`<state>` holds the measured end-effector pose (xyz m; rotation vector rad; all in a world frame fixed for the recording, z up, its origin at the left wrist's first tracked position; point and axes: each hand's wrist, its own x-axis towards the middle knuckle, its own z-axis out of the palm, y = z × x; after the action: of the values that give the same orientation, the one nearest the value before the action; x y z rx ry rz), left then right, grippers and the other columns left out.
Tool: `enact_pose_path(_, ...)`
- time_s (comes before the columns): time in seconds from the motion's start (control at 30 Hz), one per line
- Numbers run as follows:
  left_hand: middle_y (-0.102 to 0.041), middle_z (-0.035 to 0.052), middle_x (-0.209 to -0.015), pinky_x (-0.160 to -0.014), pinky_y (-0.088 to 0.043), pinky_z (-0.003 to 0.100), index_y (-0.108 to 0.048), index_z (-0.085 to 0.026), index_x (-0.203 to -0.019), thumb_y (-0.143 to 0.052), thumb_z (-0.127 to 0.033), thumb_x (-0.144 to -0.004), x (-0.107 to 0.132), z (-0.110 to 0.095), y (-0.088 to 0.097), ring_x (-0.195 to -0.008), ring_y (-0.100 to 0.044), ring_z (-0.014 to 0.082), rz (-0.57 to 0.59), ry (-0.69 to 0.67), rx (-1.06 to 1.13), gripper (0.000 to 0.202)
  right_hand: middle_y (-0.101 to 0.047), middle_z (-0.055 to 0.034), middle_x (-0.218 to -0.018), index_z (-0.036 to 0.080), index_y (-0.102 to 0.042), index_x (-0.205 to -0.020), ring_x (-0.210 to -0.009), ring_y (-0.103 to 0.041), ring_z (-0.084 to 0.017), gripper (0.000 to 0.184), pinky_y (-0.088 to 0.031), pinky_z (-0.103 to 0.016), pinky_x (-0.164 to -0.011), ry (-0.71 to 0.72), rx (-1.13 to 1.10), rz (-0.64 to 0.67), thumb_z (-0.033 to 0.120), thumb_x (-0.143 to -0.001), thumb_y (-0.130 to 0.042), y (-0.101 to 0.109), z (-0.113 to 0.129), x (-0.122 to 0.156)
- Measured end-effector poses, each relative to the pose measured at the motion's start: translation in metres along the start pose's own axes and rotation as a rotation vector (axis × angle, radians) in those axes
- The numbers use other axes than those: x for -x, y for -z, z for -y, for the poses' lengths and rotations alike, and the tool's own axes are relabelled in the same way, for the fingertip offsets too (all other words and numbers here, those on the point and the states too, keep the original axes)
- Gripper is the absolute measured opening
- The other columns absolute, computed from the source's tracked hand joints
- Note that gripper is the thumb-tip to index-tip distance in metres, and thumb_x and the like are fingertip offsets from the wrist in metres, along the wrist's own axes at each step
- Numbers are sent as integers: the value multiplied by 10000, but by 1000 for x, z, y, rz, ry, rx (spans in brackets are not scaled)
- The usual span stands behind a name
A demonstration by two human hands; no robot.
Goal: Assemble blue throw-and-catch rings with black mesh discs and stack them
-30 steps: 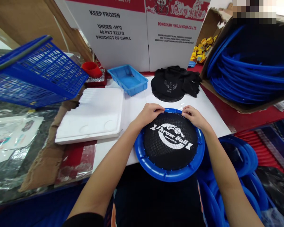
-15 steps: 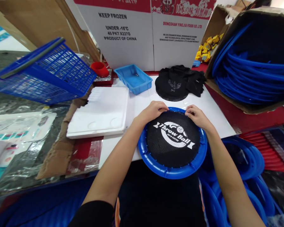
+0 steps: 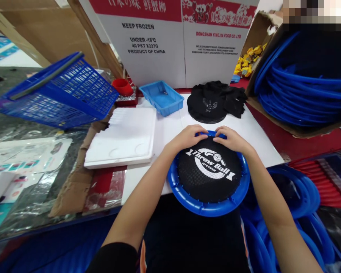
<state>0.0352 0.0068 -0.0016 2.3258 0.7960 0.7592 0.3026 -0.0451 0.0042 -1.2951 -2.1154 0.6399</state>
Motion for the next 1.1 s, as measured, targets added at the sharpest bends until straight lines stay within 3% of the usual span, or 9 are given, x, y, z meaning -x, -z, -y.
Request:
enact_pose_path(0.13, -787, 88, -1136, -1001, -558, 377, -811, -185, -1055, -641, -209, -1010, -1, -6, -6, -1062, -729, 246, 34, -53, -100, 178, -744, -86, -1187, 242, -697, -895, -1133, -684, -285, 128, -507, -464, -1050, 50, -61, -115, 334, -980, -671, -18, -1, -2)
enact_pose_path(0.3, -809, 71, -1065, -955, -557, 366, -795, -192, -1026, -598, -183, -1022, -6, 0, -11, -1003, -735, 238, -53, 3, -85, 197, -756, -58, -1070, 257, -729, -988, -1044, -686, -270, 141, -533, -435, -977, -39, -100, -198, 384, -1001, -671, -21, -10, 1)
enact_pose_path(0.4, -823, 60, -1027, -935, -556, 356, -803, -193, -992, -611, -177, -1006, -11, 6, -10, -963, -744, 229, -64, 42, -28, 193, -738, -68, -1033, 246, -736, -937, -1011, -669, -268, 168, -536, -425, -928, -96, -90, -205, 406, -971, -699, -18, -14, -3)
enact_pose_path(0.53, -830, 39, -964, -868, -561, 328, -819, -190, -957, -655, -162, -953, -19, 15, -8, -891, -749, 210, 4, 97, 47, 167, -739, -60, -1014, 235, -757, -907, -977, -673, -253, 194, -531, -420, -928, -137, -137, -161, 424, -939, -724, -16, -18, -10)
enact_pose_path(0.8, -840, 49, -1016, -910, -565, 336, -841, -199, -981, -660, -139, -939, -20, 26, -13, -942, -757, 218, 20, 51, 44, 195, -726, -53, -965, 227, -769, -873, -941, -682, -245, 150, -539, -408, -894, -146, -171, -214, 375, -894, -762, -21, -16, -11)
enact_pose_path(1.1, -840, 58, -1088, -908, -549, 346, -832, -202, -1065, -590, -284, -1038, -21, 4, -13, -977, -749, 232, -4, 115, 25, 257, -720, -57, -960, 229, -747, -841, -947, -677, -248, 181, -548, -413, -883, -134, -161, -233, 402, -890, -762, -22, -14, -9)
